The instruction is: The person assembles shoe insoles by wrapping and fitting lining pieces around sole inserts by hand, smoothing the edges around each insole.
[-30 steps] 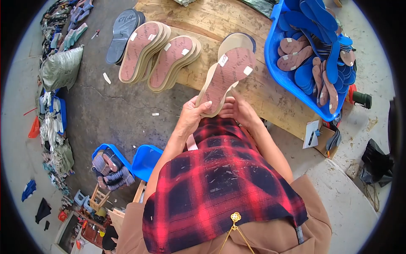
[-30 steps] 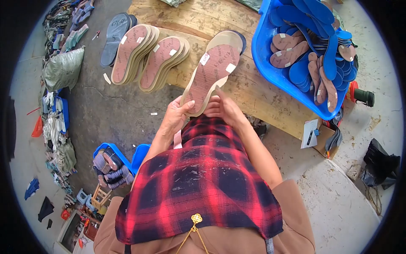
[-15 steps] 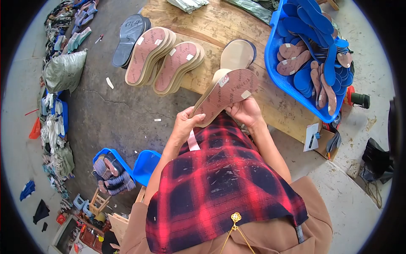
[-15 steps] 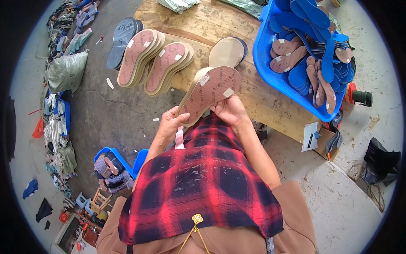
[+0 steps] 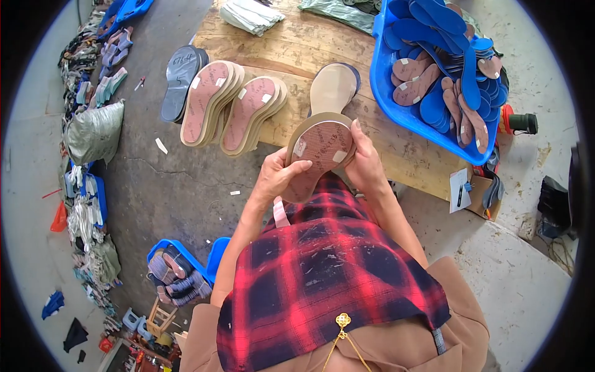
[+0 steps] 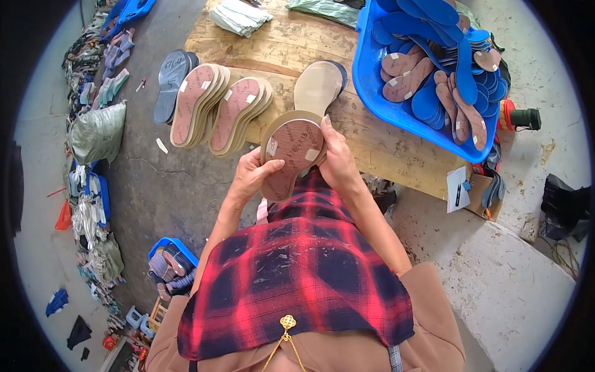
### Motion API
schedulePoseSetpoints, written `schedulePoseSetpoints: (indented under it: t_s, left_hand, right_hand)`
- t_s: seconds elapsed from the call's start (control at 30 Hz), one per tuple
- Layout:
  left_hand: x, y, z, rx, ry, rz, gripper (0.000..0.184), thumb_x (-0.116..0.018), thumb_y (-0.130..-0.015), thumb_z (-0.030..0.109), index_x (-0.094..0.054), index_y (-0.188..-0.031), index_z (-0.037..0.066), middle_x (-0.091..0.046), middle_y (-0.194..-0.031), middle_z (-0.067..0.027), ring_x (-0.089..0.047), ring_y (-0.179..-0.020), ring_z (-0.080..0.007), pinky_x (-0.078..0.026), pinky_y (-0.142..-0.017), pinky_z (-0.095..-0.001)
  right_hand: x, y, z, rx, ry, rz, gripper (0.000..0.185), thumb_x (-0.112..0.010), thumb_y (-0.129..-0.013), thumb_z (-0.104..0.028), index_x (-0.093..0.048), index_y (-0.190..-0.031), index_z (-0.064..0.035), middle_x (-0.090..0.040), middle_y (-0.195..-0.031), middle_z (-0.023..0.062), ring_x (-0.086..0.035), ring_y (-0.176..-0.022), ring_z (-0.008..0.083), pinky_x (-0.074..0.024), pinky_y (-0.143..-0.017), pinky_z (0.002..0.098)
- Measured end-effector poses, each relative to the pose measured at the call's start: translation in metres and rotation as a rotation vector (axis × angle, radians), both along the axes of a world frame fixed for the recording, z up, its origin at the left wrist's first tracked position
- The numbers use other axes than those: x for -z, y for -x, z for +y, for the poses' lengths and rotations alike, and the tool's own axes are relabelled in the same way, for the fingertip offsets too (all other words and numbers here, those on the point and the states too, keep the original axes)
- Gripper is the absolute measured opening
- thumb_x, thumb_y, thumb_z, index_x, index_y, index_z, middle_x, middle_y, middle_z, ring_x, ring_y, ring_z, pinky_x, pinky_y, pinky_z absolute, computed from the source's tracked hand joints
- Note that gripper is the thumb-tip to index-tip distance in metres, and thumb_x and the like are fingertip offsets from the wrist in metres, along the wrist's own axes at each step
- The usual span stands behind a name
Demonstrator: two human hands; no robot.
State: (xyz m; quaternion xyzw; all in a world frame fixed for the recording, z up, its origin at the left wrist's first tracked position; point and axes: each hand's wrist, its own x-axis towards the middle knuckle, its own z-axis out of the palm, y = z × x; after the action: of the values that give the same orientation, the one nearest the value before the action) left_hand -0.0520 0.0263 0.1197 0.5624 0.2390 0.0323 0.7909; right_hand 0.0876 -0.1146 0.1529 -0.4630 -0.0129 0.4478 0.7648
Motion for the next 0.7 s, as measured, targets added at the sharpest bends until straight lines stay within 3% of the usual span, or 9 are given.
schedulePoseSetpoints:
  t_s: [0.17,0.27,0.3,0.4,0.47,0.53,0.57,0.67,0.7]
  left_hand:
    - [0.006,-0.003,-0.003,0.008,-0.367,0.15,0.025,-0.071,-0.086,0.021,-0.062,-0.093,-0.001,-0.061,-0.08,0.0038,-0.051,-0.072,-0.0038,-0.045,-0.066,-0.0215]
    - [0.016,-0.014,-0.009,-0.154,-0.149,0.045,0.018,-0.065,-0.091,0.019,-0.056,-0.088,0.004,-0.054,-0.074,0.005,-0.045,-0.065,-0.0022,-0.04,-0.056,-0.0201]
    - [0.024,-0.022,-0.015,-0.243,0.001,0.015,0.022,-0.054,-0.097,0.024,-0.053,-0.088,0.004,-0.052,-0.071,0.0012,-0.044,-0.061,-0.0045,-0.039,-0.053,-0.0201]
    - [0.031,-0.009,-0.001,0.09,0.974,-0.049,0.028,-0.043,-0.1,0.027,-0.049,-0.089,0.002,-0.048,-0.071,-0.0041,-0.041,-0.058,-0.0089,-0.038,-0.049,-0.0212]
    - [0.021,-0.01,-0.014,0.148,1.353,-0.111,0.029,-0.037,-0.101,0.026,-0.045,-0.093,-0.001,-0.045,-0.074,-0.0073,-0.039,-0.055,-0.0105,-0.037,-0.046,-0.0201]
    - [0.006,-0.008,-0.029,0.149,1.59,-0.135,0.028,-0.038,-0.101,0.025,-0.043,-0.093,-0.001,-0.045,-0.076,-0.0076,-0.039,-0.056,-0.0092,-0.037,-0.046,-0.0192]
    - [-0.006,-0.005,-0.025,0.049,1.451,-0.094,0.028,-0.038,-0.102,0.025,-0.042,-0.09,-0.001,-0.044,-0.073,-0.0062,-0.04,-0.055,-0.0081,-0.038,-0.046,-0.0185]
    - [0.011,0.012,-0.024,0.123,1.531,-0.027,0.023,-0.039,-0.098,0.022,-0.042,-0.087,0.002,-0.042,-0.068,-0.0051,-0.039,-0.051,-0.01,-0.037,-0.044,-0.021]
    - [0.035,0.019,-0.025,0.203,1.589,-0.197,0.021,-0.038,-0.098,0.019,-0.044,-0.094,-0.001,-0.045,-0.08,-0.0087,-0.041,-0.056,-0.0113,-0.039,-0.045,-0.0212]
  right_hand:
    - [-0.007,-0.003,0.006,0.047,0.673,-0.893,0.041,-0.041,-0.103,-0.036,-0.061,-0.096,-0.0012,-0.064,-0.076,0.003,-0.059,-0.071,0.0155,-0.0484,-0.066,0.0294]
    - [-0.01,-0.019,0.019,0.078,0.562,-0.968,0.036,-0.044,-0.102,-0.033,-0.057,-0.093,-0.0008,-0.059,-0.064,0.0022,-0.056,-0.059,0.0156,-0.0472,-0.057,0.0318]
    - [-0.028,-0.019,0.024,0.031,0.52,-0.582,0.04,-0.041,-0.103,-0.036,-0.056,-0.11,0.0001,-0.061,-0.083,0.0047,-0.057,-0.075,0.0136,-0.0481,-0.07,0.0306]
    - [-0.029,-0.013,0.048,0.242,0.305,-0.84,0.031,-0.046,-0.101,-0.028,-0.056,-0.114,-0.0014,-0.063,-0.101,0.0098,-0.058,-0.095,0.0177,-0.0462,-0.086,0.0323]
    - [-0.013,-0.008,0.062,0.119,0.357,-1.519,0.03,-0.052,-0.093,-0.016,-0.054,-0.12,-0.0036,-0.057,-0.12,0.0167,-0.05,-0.12,0.0303,-0.038,-0.101,0.0403]
    - [-0.004,-0.012,0.082,-0.147,0.24,-1.846,0.03,-0.052,-0.093,-0.02,-0.056,-0.119,-0.0051,-0.06,-0.117,0.0154,-0.054,-0.115,0.0302,-0.0363,-0.102,0.0448]
    - [0.008,-0.026,0.088,-0.155,0.357,-1.805,0.029,-0.053,-0.093,-0.02,-0.057,-0.117,-0.0058,-0.061,-0.115,0.0145,-0.055,-0.112,0.0297,-0.0361,-0.102,0.0458]
    - [0.053,-0.064,0.097,-0.105,0.622,-1.75,0.024,-0.053,-0.092,-0.019,-0.06,-0.111,-0.0069,-0.065,-0.104,0.012,-0.06,-0.1,0.0282,-0.0378,-0.097,0.0468]
    - [0.065,-0.074,0.092,-0.042,0.655,-1.792,0.022,-0.053,-0.091,-0.018,-0.061,-0.109,-0.0066,-0.066,-0.097,0.0113,-0.062,-0.094,0.0279,-0.04,-0.093,0.0459]
